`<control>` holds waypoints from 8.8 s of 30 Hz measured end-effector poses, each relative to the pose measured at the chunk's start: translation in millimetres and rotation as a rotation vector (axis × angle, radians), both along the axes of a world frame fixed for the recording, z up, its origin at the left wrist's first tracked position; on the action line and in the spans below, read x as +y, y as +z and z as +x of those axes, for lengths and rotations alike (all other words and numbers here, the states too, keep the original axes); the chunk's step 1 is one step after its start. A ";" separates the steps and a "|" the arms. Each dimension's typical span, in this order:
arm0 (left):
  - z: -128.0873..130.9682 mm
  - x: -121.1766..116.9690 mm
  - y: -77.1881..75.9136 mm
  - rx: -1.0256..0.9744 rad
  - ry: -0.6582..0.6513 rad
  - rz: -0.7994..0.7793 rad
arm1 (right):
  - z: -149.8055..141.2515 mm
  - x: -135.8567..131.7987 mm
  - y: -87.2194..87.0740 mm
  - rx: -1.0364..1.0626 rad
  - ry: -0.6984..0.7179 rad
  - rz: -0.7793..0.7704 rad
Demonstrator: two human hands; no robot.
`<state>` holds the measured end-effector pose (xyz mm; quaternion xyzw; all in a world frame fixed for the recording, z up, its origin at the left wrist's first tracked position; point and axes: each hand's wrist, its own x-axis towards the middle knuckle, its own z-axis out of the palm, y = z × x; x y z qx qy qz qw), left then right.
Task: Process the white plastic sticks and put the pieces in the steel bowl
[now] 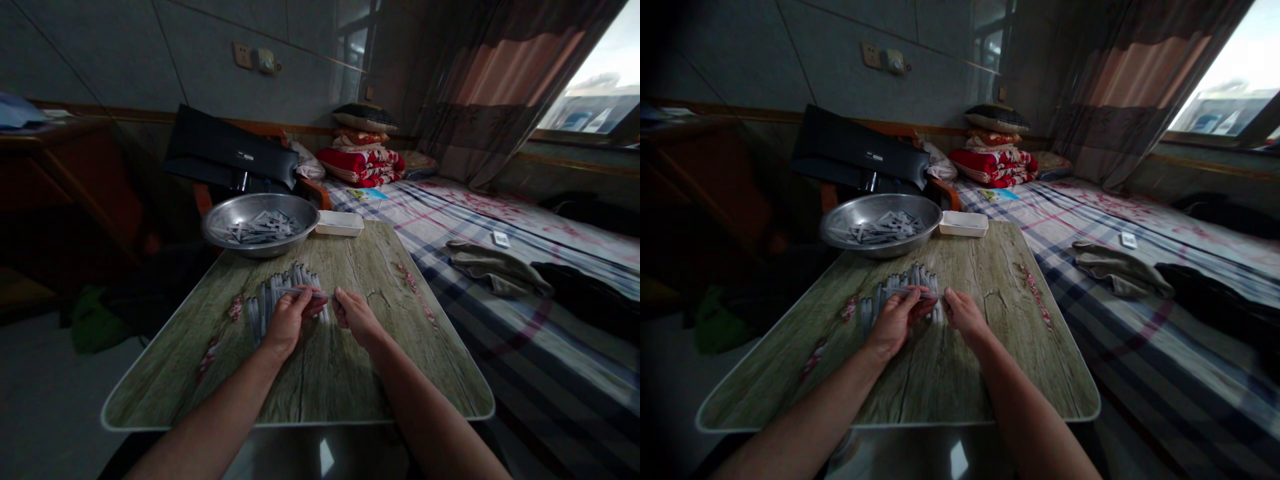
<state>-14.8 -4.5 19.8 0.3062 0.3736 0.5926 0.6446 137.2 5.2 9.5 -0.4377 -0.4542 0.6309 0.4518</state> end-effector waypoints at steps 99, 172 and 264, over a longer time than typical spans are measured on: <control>13.6 -18.5 14.1 -0.348 -0.075 -0.526 | -1.7 4.0 -8.8 -0.810 -0.160 0.658; -6.8 0.4 0.1 0.293 0.095 0.161 | -2.4 -9.3 1.9 -0.072 0.486 0.024; -5.8 -2.5 1.6 -0.012 0.138 0.054 | -3.9 -9.9 8.9 0.117 0.349 0.006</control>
